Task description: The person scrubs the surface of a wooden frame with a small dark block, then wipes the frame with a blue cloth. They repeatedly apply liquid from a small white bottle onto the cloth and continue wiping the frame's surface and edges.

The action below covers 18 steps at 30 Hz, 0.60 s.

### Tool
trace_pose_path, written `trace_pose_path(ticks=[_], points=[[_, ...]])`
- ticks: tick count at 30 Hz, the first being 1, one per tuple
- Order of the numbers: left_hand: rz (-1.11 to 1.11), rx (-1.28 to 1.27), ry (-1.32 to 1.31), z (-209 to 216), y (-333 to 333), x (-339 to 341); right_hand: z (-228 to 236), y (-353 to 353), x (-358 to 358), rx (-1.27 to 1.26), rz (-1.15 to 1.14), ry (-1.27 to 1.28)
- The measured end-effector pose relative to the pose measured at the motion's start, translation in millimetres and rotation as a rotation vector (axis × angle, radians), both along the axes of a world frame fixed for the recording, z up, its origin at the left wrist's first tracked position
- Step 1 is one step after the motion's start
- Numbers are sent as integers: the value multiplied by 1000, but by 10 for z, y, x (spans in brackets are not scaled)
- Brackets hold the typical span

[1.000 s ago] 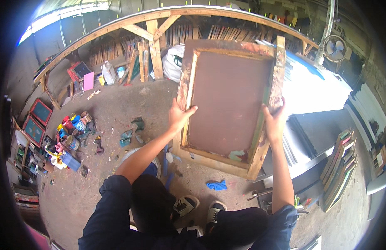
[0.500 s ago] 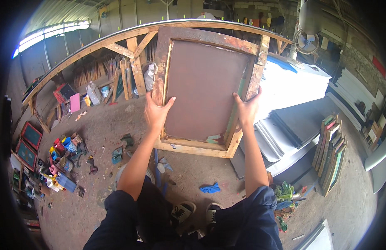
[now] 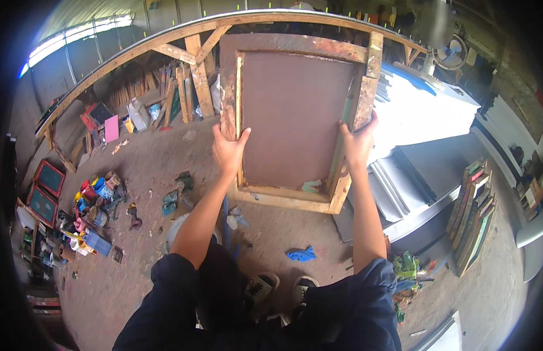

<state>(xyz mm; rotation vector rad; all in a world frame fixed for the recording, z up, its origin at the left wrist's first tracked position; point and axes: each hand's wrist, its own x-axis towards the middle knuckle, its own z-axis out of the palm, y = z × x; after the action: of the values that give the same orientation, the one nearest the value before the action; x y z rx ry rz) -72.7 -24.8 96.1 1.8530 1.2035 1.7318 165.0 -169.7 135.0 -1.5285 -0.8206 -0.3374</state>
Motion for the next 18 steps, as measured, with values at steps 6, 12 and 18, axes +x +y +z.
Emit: trace_pose_path(ticks=[6,12,18], points=[[-595,-457,-30,-468,459,95,-654,8,659,-286,227,282],[-551,-844,120,-1866,273,115,-2255,-337,417,-567,66,362],[-692,-918,1,-2578,373,354,-2776,-369,434,-518,-2,385]])
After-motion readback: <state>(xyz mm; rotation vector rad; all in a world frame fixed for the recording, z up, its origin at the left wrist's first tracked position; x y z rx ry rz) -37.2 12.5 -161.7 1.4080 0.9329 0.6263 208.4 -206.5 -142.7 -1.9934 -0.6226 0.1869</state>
